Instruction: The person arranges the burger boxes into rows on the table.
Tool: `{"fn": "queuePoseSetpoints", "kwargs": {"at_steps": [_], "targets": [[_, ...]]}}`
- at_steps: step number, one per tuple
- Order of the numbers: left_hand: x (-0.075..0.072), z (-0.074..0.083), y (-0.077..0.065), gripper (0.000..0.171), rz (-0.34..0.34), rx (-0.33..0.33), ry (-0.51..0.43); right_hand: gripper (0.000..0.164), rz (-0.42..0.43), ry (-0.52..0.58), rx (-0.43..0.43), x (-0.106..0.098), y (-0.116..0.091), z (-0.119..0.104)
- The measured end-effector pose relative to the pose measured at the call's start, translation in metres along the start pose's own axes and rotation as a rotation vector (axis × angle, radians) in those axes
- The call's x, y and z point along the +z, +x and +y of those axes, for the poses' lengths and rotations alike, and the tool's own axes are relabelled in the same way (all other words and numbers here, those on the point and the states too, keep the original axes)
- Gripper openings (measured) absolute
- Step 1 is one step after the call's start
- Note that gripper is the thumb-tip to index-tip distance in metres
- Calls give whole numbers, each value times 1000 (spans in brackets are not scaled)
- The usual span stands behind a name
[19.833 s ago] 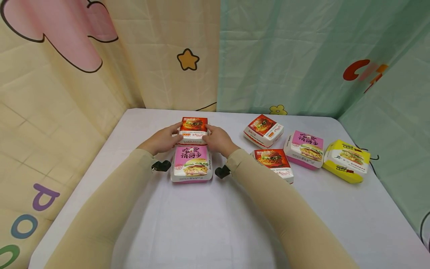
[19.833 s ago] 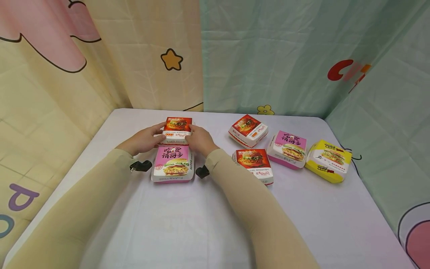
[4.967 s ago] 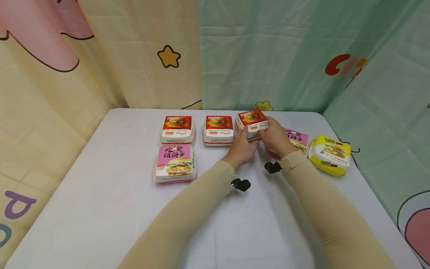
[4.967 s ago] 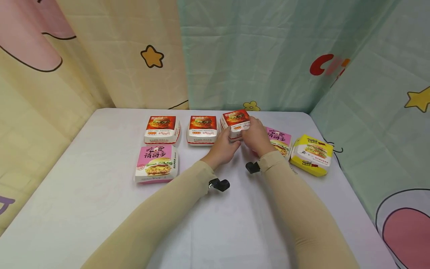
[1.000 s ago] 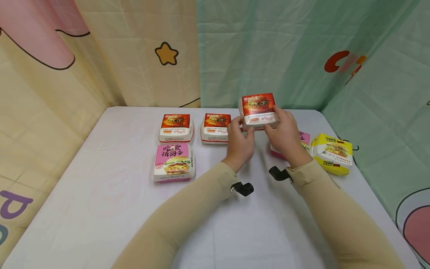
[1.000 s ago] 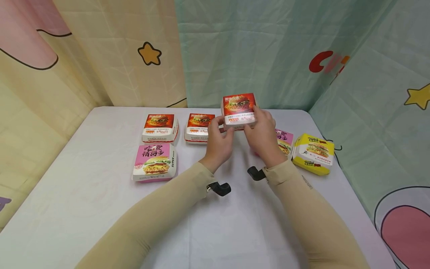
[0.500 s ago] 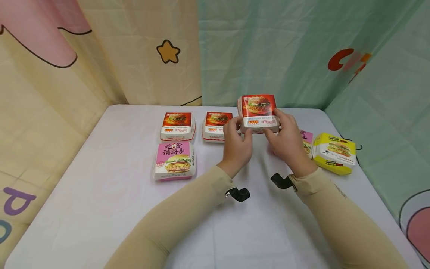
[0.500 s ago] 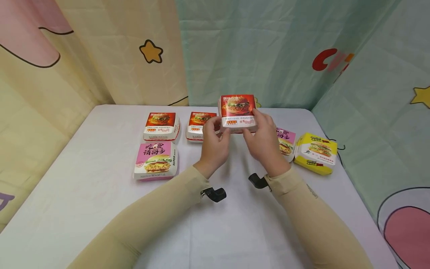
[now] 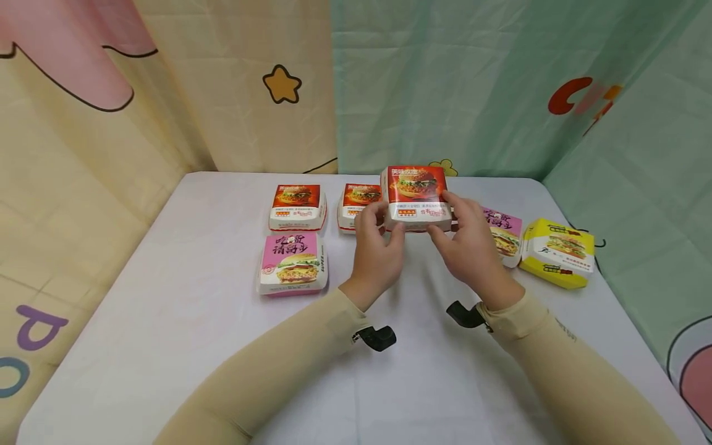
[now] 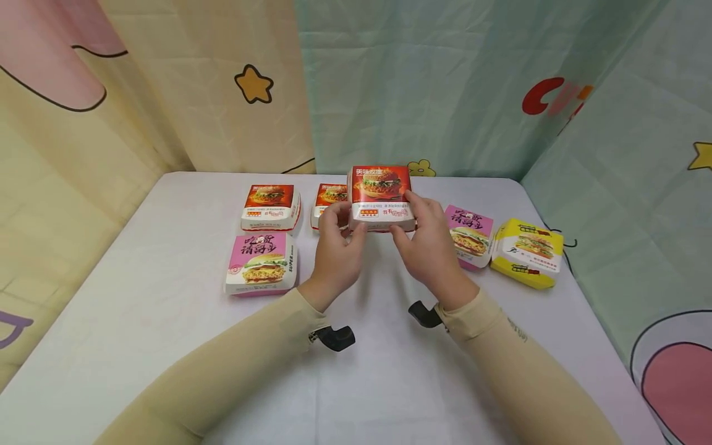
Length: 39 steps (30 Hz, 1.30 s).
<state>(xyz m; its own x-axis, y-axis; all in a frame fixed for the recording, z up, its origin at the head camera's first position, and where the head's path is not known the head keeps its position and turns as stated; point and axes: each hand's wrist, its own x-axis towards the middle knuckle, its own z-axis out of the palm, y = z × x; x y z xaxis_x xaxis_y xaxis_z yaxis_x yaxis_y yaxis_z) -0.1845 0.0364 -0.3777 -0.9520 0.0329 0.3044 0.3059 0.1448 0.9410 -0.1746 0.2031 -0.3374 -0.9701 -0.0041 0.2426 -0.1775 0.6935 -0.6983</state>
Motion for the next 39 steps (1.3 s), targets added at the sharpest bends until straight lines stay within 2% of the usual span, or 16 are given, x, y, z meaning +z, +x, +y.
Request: {"fn": "queuePoseSetpoints", "kwargs": {"at_steps": [10, 19, 29, 39], "targets": [[-24, -2, -23, 61, -77, -37, 4, 69, -50, -3, -23, 9, -18, -5], [-41, -6, -38, 61, -109, -86, 13, 70, -113, 12, -10, 21, -29, -3], [-53, -11, -50, 62, -152, -186, 28, 71, -179, -6, 18, 34, -33, -1], [-60, -22, -51, 67, -187, -239, 9, 68, -260, 76, 13, 48, -29, 8]]}}
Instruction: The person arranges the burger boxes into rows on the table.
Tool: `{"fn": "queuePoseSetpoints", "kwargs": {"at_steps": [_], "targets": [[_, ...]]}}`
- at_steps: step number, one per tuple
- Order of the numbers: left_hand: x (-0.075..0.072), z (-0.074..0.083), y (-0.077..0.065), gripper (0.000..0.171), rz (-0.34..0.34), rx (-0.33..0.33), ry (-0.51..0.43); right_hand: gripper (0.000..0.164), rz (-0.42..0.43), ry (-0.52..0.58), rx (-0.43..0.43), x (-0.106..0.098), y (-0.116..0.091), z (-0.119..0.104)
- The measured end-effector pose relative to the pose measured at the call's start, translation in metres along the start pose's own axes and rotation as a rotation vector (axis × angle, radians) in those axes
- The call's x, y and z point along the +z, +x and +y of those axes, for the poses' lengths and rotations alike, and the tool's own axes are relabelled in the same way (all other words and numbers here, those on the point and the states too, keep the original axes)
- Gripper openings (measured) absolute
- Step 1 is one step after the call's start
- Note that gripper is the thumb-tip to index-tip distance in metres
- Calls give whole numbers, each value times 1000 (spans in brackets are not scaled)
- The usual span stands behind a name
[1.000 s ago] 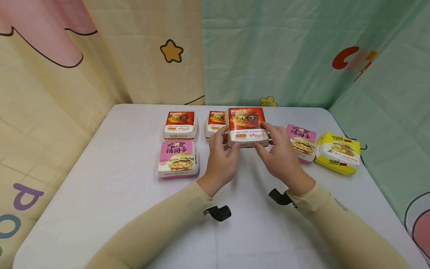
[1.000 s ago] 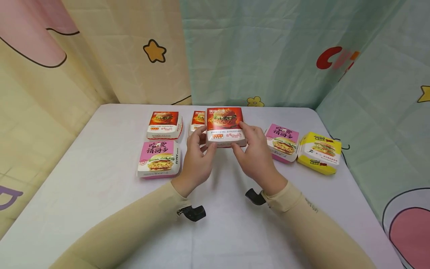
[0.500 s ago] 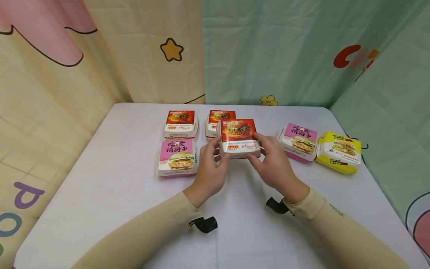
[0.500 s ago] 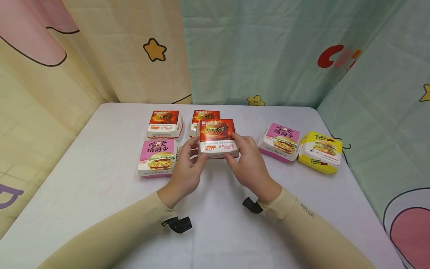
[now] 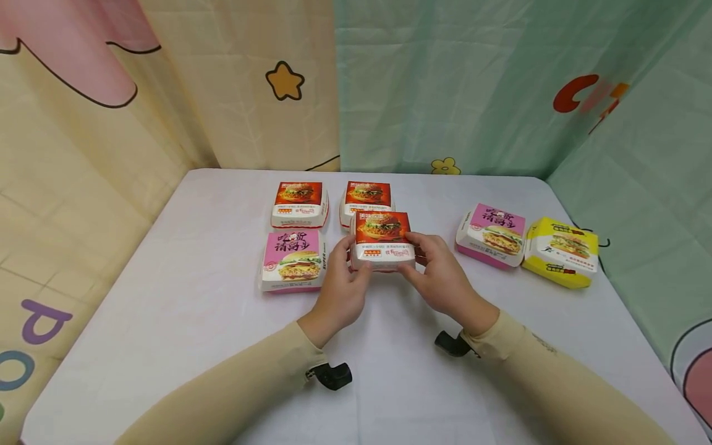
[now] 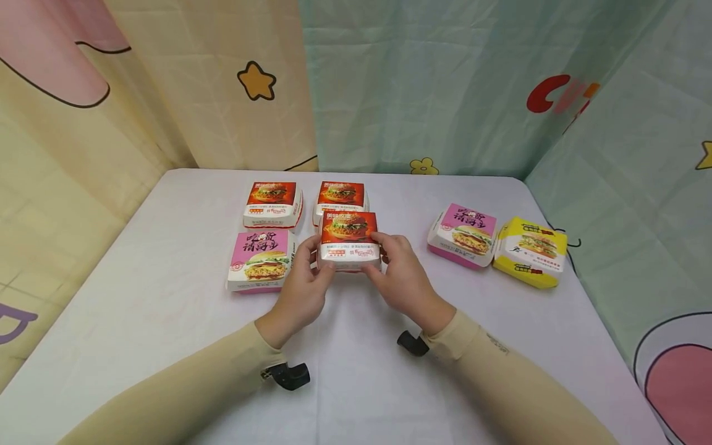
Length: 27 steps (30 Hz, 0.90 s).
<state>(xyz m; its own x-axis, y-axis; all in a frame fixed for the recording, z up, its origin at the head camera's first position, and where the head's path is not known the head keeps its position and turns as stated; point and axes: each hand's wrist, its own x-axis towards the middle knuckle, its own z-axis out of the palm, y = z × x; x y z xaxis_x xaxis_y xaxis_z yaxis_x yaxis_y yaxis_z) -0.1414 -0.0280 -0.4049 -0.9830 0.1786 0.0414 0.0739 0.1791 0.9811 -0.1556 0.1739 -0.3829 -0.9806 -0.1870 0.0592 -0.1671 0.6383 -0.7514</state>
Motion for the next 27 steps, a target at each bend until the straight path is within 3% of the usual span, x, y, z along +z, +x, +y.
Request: {"fn": "queuePoseSetpoints", "kwargs": {"at_steps": [7, 16, 27], "targets": [[-4, -6, -2, 69, -9, -74, 43, 65, -39, 21, 18, 9, 4, 7], [-5, -14, -5, 71, 14, -93, 83, 70, -94, -16, 14, 12, 6, 8], [-6, -17, -6, 76, -23, -128, 88, 73, -161, -92, 25, 12, 11, 11]]}}
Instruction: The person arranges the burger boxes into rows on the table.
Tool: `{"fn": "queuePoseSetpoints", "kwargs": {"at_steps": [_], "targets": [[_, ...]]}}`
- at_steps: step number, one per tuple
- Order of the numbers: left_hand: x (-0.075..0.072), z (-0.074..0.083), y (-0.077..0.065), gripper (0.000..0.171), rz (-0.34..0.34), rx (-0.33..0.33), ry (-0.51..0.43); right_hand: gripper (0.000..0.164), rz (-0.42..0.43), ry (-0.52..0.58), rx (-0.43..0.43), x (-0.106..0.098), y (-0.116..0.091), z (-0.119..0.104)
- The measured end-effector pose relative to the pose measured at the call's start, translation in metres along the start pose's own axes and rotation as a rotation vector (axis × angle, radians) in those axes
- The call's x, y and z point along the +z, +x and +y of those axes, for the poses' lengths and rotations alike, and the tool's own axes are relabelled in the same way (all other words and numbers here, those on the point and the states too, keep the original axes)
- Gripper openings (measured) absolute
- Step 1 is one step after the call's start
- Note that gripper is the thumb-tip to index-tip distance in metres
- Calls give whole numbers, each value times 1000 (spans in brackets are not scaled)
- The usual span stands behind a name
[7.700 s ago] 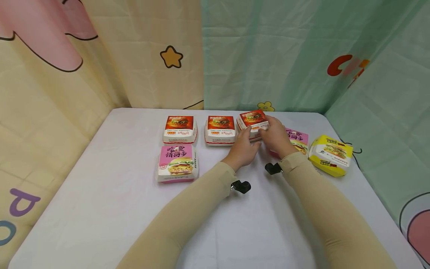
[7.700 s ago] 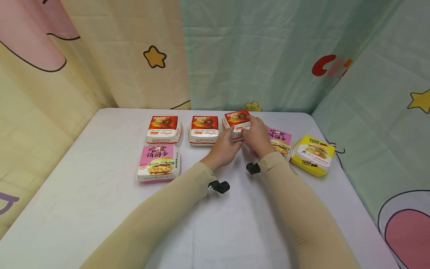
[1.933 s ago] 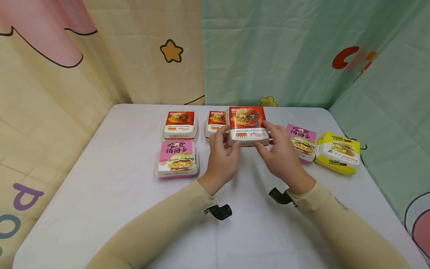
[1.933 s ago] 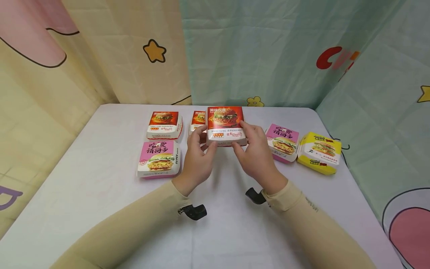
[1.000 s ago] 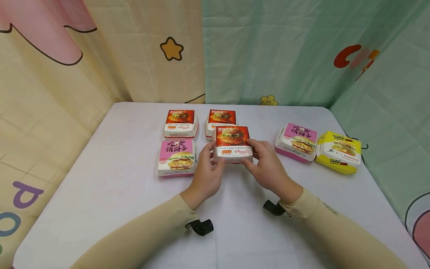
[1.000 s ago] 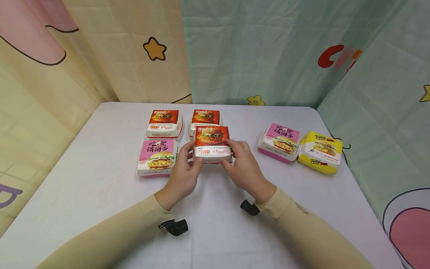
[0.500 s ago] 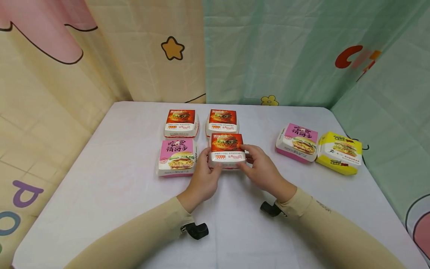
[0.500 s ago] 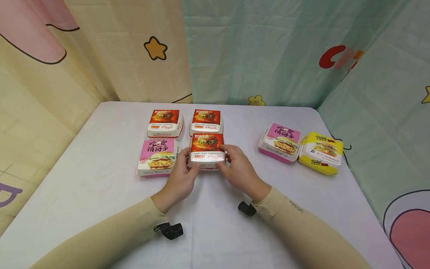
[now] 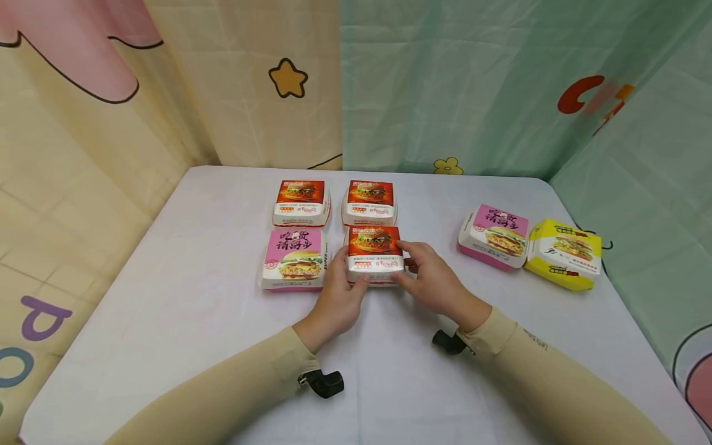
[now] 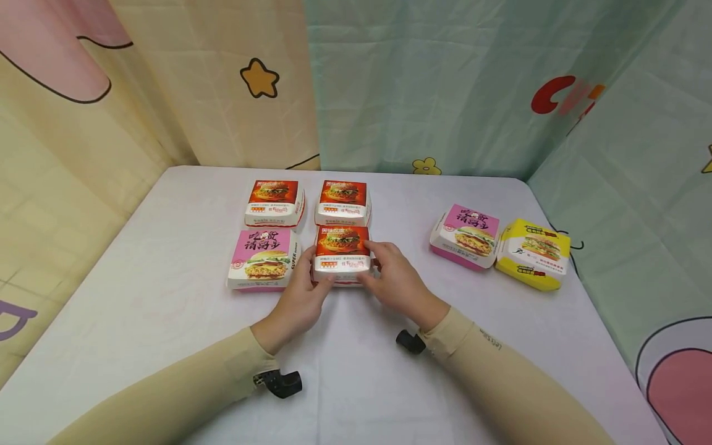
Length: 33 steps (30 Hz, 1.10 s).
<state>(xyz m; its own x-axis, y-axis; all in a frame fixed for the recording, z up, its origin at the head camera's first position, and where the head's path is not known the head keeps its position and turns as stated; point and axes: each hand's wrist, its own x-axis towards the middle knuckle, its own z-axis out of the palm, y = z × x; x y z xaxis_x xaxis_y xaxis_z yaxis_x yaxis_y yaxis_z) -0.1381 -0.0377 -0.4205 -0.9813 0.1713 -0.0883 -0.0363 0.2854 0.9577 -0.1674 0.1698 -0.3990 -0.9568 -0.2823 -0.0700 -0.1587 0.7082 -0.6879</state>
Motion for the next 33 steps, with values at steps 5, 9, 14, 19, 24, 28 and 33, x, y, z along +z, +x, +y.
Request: {"fn": "queuePoseSetpoints", "kwargs": {"at_steps": [5, 9, 14, 19, 24, 28, 33], "targets": [[0, 0, -1, 75, 13, -11, 13, 71, -8, -2, -20, -1, 1, 1], [0, 1, 1, 74, 30, -24, 32, 65, -6, 19, -30, -2, 2, 3], [1, 0, 3, 71, 50, -34, 43, 62, -10, 29, -19, -3, 2, 3], [1, -1, 4, 71, 55, -33, 29, 63, -23, 22, 2, -4, 2, 2], [2, -3, 4, 70, 50, -34, 24, 63, -38, 21, 28, -3, 2, 2], [2, -4, 3, 70, 45, -35, 17, 65, -50, 31, 47, -4, 1, 2], [2, -4, 2, 70, 37, -44, 2, 65, -63, 38, 50, -4, 2, 3]]}}
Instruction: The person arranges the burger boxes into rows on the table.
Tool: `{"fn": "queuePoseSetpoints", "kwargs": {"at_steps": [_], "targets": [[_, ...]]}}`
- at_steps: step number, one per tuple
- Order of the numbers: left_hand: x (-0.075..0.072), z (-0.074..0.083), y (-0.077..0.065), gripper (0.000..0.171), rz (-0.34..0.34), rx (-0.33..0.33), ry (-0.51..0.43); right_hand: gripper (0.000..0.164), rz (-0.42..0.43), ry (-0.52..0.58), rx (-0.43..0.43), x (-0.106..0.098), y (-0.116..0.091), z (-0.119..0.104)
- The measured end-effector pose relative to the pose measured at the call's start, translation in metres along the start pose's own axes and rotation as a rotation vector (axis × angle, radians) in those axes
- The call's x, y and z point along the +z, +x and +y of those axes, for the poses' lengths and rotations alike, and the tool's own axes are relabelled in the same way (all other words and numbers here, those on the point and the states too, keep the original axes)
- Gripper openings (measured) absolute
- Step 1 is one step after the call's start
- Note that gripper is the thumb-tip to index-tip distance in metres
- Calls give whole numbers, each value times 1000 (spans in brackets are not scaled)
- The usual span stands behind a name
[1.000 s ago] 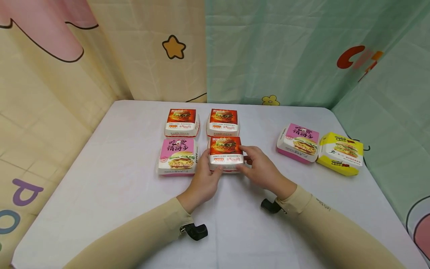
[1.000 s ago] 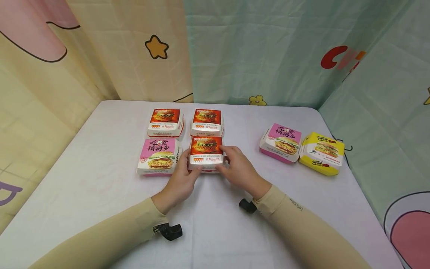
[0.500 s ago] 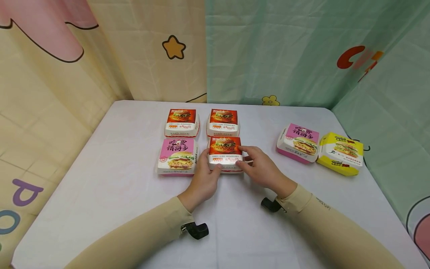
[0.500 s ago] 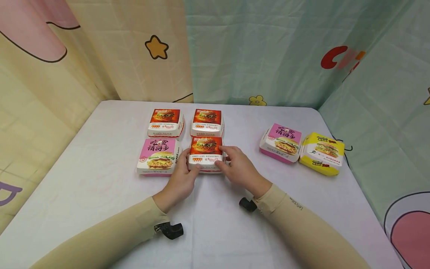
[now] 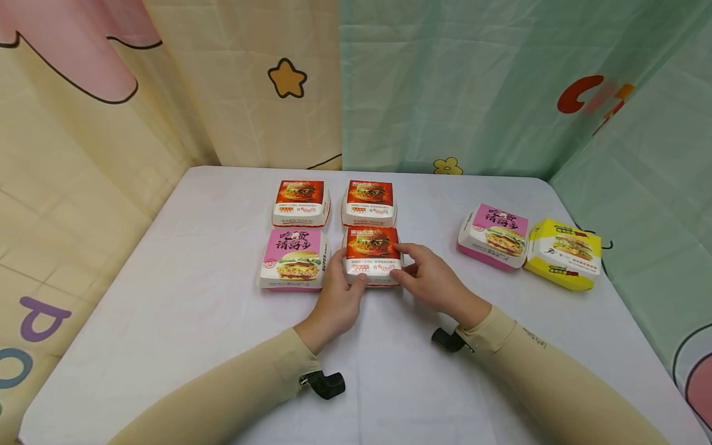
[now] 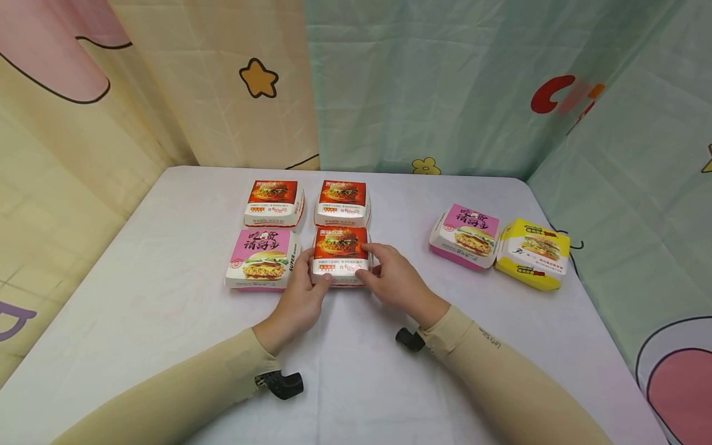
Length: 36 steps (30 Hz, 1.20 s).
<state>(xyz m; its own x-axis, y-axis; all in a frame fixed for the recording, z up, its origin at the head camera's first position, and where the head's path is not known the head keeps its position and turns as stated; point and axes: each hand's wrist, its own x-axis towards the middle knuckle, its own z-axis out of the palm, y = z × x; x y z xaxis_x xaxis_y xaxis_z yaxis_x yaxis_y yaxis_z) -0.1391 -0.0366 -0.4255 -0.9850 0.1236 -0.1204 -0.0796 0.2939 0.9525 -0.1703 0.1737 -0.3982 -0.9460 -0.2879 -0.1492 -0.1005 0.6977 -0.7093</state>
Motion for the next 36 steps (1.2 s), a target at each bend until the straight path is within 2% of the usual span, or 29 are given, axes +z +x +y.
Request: {"fn": "queuePoseSetpoints", "kwargs": {"at_steps": [13, 20, 36], "targets": [[0, 0, -3, 71, -3, -1, -4, 64, -3, 14, -6, 2, 2, 1], [0, -1, -4, 73, -10, -30, -3, 64, -1, 2, -4, 3, 1, 0], [1, 2, -4, 74, -11, -2, -20, 67, -17, -12, 15, -2, 1, -1]]}}
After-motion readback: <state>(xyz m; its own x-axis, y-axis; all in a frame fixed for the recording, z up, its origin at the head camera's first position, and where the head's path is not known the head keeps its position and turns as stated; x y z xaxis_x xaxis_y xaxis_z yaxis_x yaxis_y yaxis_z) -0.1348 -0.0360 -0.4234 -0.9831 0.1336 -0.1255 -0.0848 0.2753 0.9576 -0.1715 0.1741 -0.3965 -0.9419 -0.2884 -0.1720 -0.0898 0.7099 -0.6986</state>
